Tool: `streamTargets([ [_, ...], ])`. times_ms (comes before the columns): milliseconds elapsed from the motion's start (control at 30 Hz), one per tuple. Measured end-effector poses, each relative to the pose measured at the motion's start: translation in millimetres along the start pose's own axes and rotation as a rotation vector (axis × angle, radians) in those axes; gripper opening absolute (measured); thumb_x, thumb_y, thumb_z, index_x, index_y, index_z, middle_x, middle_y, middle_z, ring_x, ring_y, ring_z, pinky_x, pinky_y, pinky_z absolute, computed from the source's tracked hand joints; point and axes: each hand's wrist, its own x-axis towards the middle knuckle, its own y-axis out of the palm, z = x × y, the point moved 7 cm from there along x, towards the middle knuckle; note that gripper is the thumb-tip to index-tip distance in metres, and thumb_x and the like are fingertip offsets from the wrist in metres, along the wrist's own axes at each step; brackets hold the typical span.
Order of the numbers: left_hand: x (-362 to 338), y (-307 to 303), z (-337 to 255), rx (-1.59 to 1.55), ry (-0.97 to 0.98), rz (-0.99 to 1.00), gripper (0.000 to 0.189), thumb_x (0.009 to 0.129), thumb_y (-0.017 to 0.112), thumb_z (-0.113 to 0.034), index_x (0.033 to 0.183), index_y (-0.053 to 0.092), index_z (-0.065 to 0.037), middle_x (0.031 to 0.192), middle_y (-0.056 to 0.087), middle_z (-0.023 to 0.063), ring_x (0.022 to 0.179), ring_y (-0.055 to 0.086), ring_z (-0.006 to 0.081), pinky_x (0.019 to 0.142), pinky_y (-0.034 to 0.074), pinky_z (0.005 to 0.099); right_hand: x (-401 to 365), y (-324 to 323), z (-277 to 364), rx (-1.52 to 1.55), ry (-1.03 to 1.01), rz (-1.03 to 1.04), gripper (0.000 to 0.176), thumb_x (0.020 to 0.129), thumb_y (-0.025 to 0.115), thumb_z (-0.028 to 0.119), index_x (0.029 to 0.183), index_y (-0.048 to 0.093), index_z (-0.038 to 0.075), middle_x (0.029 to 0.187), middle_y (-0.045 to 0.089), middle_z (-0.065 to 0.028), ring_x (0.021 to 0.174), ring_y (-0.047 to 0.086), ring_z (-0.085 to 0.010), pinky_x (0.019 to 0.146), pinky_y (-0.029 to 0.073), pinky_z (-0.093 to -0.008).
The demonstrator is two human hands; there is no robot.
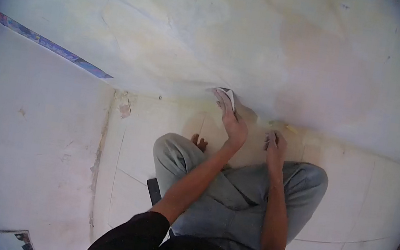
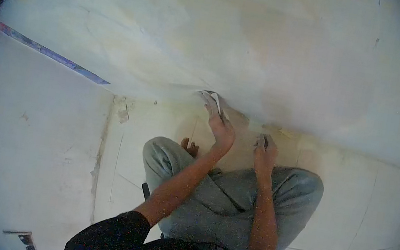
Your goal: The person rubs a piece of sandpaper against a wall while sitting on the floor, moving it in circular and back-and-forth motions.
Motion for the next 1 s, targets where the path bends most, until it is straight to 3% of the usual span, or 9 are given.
streamTargets([
  [200,-2,6,-9,-0.006,0.087,0.006,0.088,0.073,0.040,0.018,0.153,0.007,0.002,0.158,0.004,0.0297,0.145,0.007,0.0455,0.119,0.008,0.0510,3,3,5,0.050,-0.022,0.004,0.023,0.099,0.050,0.016,0.093,0.063,-0.002,0.072,0.055,-0.0030,0.058,0.050,-0.0092,0.053,0.042,-0.0261],
  [267,-14,15,28,0.062,-0.056,0.057,0.086,0.073,0.039,0.018,0.153,0.008,0.004,0.157,0.006,0.0314,0.144,0.007,0.0479,0.119,0.008,0.0524,0,3,9,-0.021,-0.065,0.003,0.023,0.099,0.051,0.017,0.093,0.063,-0.002,0.072,0.056,-0.0029,0.058,0.051,-0.0093,0.053,0.042,-0.0264],
  [367,-2,1,-17,0.021,0.062,-0.021,0.087,0.073,0.040,0.018,0.152,0.008,0.005,0.156,0.007,0.0323,0.144,0.009,0.0495,0.118,0.008,0.0533,1,2,13,0.021,-0.016,0.006,0.022,0.099,0.052,0.017,0.092,0.063,-0.002,0.071,0.055,-0.0026,0.059,0.051,-0.0090,0.053,0.041,-0.0265],
  [500,-16,13,23,0.057,-0.055,0.056,0.086,0.072,0.041,0.017,0.151,0.008,0.007,0.156,0.009,0.0330,0.144,0.010,0.0493,0.118,0.007,0.0534,4,3,-2,-0.111,-0.160,-0.031,0.022,0.098,0.052,0.017,0.092,0.063,-0.001,0.071,0.055,-0.0026,0.059,0.051,-0.0084,0.053,0.041,-0.0262],
  [567,-21,20,28,0.013,-0.063,0.065,0.087,0.072,0.042,0.017,0.152,0.009,0.006,0.156,0.010,0.0330,0.144,0.010,0.0483,0.118,0.008,0.0531,8,6,-9,0.027,-0.023,0.035,0.022,0.099,0.051,0.017,0.092,0.063,0.000,0.071,0.055,-0.0023,0.060,0.051,-0.0081,0.053,0.041,-0.0259],
  [667,-19,21,33,0.040,0.002,0.070,0.087,0.071,0.041,0.018,0.151,0.009,0.007,0.155,0.011,0.0328,0.144,0.010,0.0474,0.119,0.008,0.0522,7,4,-10,-0.034,-0.084,0.019,0.022,0.099,0.051,0.017,0.091,0.062,0.000,0.072,0.055,-0.0020,0.060,0.050,-0.0084,0.054,0.041,-0.0260],
  [767,-17,12,9,-0.009,0.063,0.000,0.087,0.072,0.042,0.018,0.152,0.010,0.006,0.156,0.011,0.0320,0.144,0.010,0.0470,0.119,0.008,0.0519,8,5,-8,0.041,-0.020,0.046,0.022,0.099,0.051,0.016,0.089,0.061,0.000,0.072,0.054,-0.0019,0.060,0.050,-0.0086,0.054,0.041,-0.0263],
  [867,-12,12,5,0.052,0.050,0.026,0.087,0.071,0.041,0.018,0.152,0.011,0.006,0.156,0.011,0.0307,0.145,0.010,0.0459,0.119,0.008,0.0519,6,4,-6,-0.049,-0.094,0.012,0.022,0.099,0.051,0.016,0.090,0.061,0.000,0.071,0.054,-0.0019,0.060,0.050,-0.0087,0.054,0.040,-0.0263],
  [1000,-19,20,27,0.074,-0.004,0.043,0.087,0.072,0.041,0.019,0.152,0.011,0.005,0.157,0.012,0.0295,0.144,0.011,0.0464,0.119,0.009,0.0514,8,4,-2,-0.008,-0.031,0.033,0.022,0.099,0.051,0.016,0.091,0.061,-0.001,0.071,0.054,-0.0019,0.060,0.050,-0.0090,0.054,0.040,-0.0265],
])
